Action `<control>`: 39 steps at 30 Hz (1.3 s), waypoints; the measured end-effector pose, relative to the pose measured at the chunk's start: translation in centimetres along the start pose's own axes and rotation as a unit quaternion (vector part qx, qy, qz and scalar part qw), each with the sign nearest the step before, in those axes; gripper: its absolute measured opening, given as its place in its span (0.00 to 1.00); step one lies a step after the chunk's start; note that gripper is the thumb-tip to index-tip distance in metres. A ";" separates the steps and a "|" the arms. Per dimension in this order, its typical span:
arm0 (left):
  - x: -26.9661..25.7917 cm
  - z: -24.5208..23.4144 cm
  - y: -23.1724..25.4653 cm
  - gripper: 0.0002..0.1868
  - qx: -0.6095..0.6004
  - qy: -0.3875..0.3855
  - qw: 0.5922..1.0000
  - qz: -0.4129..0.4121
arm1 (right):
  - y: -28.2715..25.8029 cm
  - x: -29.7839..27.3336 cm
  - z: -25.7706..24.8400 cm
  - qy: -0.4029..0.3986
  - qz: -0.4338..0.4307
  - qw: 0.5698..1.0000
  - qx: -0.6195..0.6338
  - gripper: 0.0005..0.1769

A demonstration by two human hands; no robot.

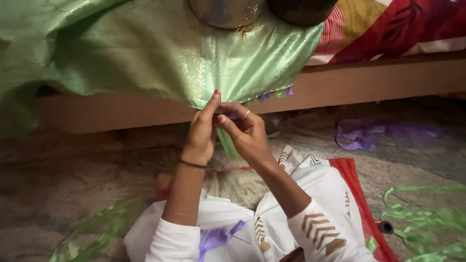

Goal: Attaching decorative tassels and ribbons to the edge of a green fabric.

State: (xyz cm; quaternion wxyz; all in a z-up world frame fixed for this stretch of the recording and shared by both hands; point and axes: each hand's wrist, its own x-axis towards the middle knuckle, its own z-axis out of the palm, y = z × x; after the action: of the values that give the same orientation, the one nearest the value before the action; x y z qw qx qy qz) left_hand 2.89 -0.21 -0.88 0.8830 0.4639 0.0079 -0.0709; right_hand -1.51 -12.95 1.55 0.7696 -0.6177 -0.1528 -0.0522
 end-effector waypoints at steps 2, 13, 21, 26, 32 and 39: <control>0.1 -0.4 -0.4 0.17 -0.020 0.004 1.000 0.005 | 0.2 -0.4 0.1 -0.004 -0.008 1.000 0.019 0.12; 2.1 0.7 -3.4 0.16 -0.020 0.118 0.992 0.046 | 4.1 -0.8 -0.8 0.032 -0.060 0.998 -0.010 0.12; -5.4 3.2 -3.6 0.20 0.207 0.124 0.879 0.411 | -1.0 -3.4 0.0 0.195 -0.251 0.883 -0.345 0.09; -5.8 3.7 -1.2 0.15 0.411 0.046 0.783 0.464 | -4.5 -1.2 -1.7 0.091 -0.267 0.881 -0.381 0.06; -2.5 2.9 -2.3 0.11 0.227 -0.015 0.933 0.278 | -5.5 2.6 -3.8 -0.078 -0.184 0.946 -0.254 0.05; -2.7 4.4 -2.2 0.09 0.218 0.026 0.933 0.284 | -6.8 3.6 -3.1 -0.032 -0.078 0.978 -0.192 0.05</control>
State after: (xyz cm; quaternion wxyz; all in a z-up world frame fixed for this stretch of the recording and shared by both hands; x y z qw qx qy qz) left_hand -0.31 -4.75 0.01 0.7428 0.6298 -0.1171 0.1945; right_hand 0.66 -17.16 8.40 0.6250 -0.7415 -0.2123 -0.1200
